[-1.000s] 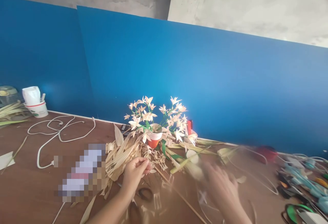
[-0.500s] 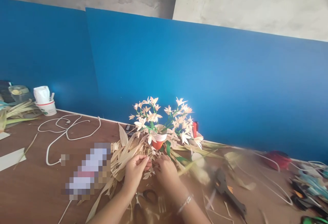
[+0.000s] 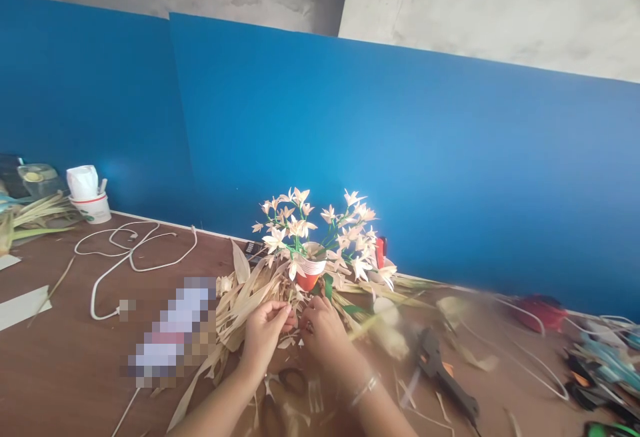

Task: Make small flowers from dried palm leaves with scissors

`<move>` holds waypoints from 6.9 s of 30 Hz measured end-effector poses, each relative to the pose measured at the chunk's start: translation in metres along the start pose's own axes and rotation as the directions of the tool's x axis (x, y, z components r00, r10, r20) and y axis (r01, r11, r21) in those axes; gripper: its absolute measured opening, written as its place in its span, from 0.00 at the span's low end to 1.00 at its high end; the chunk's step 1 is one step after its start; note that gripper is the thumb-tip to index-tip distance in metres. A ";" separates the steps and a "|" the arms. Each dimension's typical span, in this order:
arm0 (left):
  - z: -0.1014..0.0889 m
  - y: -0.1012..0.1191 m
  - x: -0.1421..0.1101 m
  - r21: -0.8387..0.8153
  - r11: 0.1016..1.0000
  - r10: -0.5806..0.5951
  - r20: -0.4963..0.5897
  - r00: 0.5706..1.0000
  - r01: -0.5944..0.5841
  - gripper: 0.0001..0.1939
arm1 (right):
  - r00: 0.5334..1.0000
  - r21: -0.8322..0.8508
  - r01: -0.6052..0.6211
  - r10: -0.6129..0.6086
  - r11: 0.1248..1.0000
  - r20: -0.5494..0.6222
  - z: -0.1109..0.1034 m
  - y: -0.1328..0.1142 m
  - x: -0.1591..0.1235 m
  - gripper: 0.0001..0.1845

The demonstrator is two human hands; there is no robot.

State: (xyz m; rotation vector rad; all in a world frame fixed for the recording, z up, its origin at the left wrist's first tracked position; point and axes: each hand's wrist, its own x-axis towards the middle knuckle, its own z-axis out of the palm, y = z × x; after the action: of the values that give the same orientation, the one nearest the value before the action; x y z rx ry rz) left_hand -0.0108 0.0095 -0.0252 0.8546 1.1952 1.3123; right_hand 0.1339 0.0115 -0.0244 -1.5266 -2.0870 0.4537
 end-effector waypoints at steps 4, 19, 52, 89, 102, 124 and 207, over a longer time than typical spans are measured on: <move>0.000 0.000 -0.002 0.030 1.000 0.000 -0.002 1.000 0.000 0.15 | 0.995 0.183 -0.096 0.098 0.978 -0.001 -0.005 -0.001 -0.002 0.07; 0.009 0.011 -0.014 -0.159 0.978 -0.124 0.096 0.988 0.138 0.16 | 0.973 0.586 -0.221 0.215 0.780 0.081 -0.014 -0.005 -0.011 0.05; 0.011 0.011 -0.020 0.018 0.991 -0.131 0.112 0.985 0.130 0.09 | 0.992 0.568 -0.030 0.093 0.823 -0.082 -0.032 -0.017 -0.015 0.10; 0.014 0.005 -0.023 0.107 0.991 -0.105 0.198 0.975 0.085 0.11 | 0.962 0.073 0.146 -0.124 0.987 -0.244 -0.023 -0.017 -0.018 0.09; 0.013 0.012 -0.024 -0.087 0.986 -0.114 0.261 0.958 0.141 0.16 | 0.976 0.606 -0.102 0.197 0.789 -0.092 -0.029 -0.018 -0.015 0.15; 0.005 0.005 -0.022 -0.126 0.907 -0.266 0.569 0.778 0.402 0.15 | 0.954 0.858 -0.258 0.257 0.443 0.154 -0.055 -0.026 -0.020 0.10; 0.009 0.002 -0.019 -0.004 0.994 -0.111 0.138 0.984 0.112 0.17 | 0.933 -0.424 -0.225 0.320 0.877 0.167 -0.025 -0.020 -0.028 0.09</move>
State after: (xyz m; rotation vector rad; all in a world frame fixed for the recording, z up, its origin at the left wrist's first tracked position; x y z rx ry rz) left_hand -0.0003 -0.0077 -0.0180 0.8438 1.1101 1.1502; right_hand 0.1390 -0.0219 0.0011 -2.1182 -2.2472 0.3301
